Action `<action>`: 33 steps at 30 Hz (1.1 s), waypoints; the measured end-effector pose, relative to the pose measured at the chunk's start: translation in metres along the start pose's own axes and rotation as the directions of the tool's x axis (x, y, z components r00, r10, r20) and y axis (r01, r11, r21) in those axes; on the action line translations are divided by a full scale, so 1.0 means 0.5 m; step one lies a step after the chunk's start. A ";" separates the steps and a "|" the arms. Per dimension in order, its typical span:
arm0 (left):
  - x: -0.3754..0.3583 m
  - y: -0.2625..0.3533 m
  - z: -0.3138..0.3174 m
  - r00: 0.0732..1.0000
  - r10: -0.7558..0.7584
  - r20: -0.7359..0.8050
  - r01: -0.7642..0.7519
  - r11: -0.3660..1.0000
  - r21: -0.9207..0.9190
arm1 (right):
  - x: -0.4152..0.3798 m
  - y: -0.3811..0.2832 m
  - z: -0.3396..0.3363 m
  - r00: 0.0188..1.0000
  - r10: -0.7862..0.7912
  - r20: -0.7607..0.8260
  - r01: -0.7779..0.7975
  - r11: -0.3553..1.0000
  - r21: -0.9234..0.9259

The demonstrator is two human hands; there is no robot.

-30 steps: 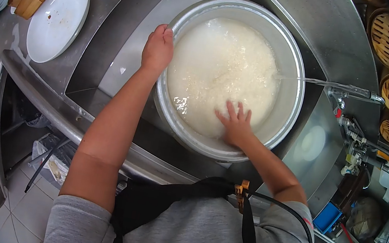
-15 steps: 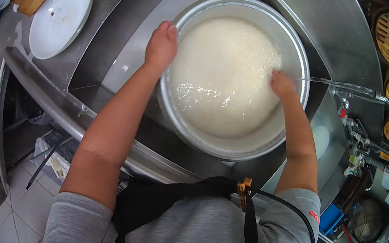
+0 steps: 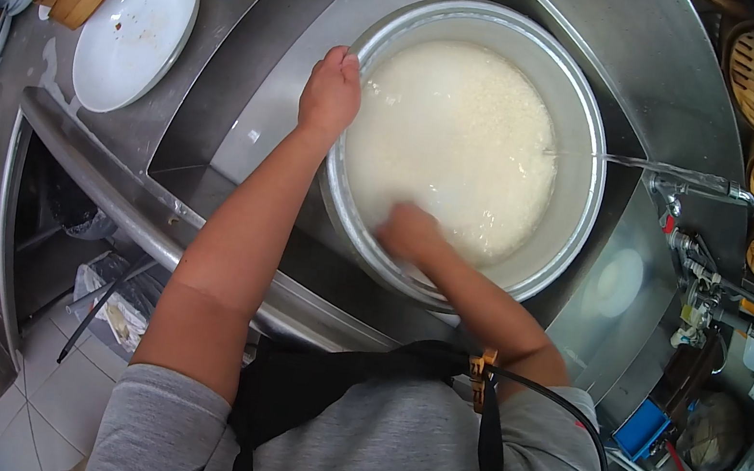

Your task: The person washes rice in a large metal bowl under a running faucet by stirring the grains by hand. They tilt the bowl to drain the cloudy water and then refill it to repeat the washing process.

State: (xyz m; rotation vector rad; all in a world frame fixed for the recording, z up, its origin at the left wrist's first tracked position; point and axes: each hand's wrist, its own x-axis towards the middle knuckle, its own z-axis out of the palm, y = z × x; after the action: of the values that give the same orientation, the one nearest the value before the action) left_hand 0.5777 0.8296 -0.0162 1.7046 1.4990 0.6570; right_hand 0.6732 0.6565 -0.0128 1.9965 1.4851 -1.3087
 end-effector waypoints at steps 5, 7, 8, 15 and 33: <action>-0.003 0.006 -0.005 1.000 -0.008 0.008 0.008 1.000 -0.014 | 0.077 0.012 0.020 0.637 -0.469 -0.611 0.283 0.880 -0.381; -0.001 0.005 0.000 1.000 -0.010 0.001 0.010 1.000 -0.021 | 0.080 0.080 0.005 0.669 -0.467 -0.579 0.232 0.871 -0.434; 0.000 0.004 0.000 1.000 -0.014 0.005 0.015 1.000 -0.026 | 0.079 0.120 -0.004 0.685 -0.467 -0.559 0.211 0.862 -0.462; -0.004 0.017 -0.012 0.998 -0.036 0.052 0.038 0.998 -0.046 | 0.140 0.273 -0.098 0.447 0.096 -0.890 -0.053 0.995 0.081; -0.012 0.037 -0.022 0.999 -0.013 0.038 0.016 0.997 -0.073 | 0.213 0.147 -0.168 0.646 0.023 -0.763 -0.113 0.991 -0.066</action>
State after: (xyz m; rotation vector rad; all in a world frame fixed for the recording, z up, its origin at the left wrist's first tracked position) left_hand 0.5790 0.8253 0.0059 1.6402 1.4430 0.6608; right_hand 0.7812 0.7479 -0.0737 2.6559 1.7090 -0.2792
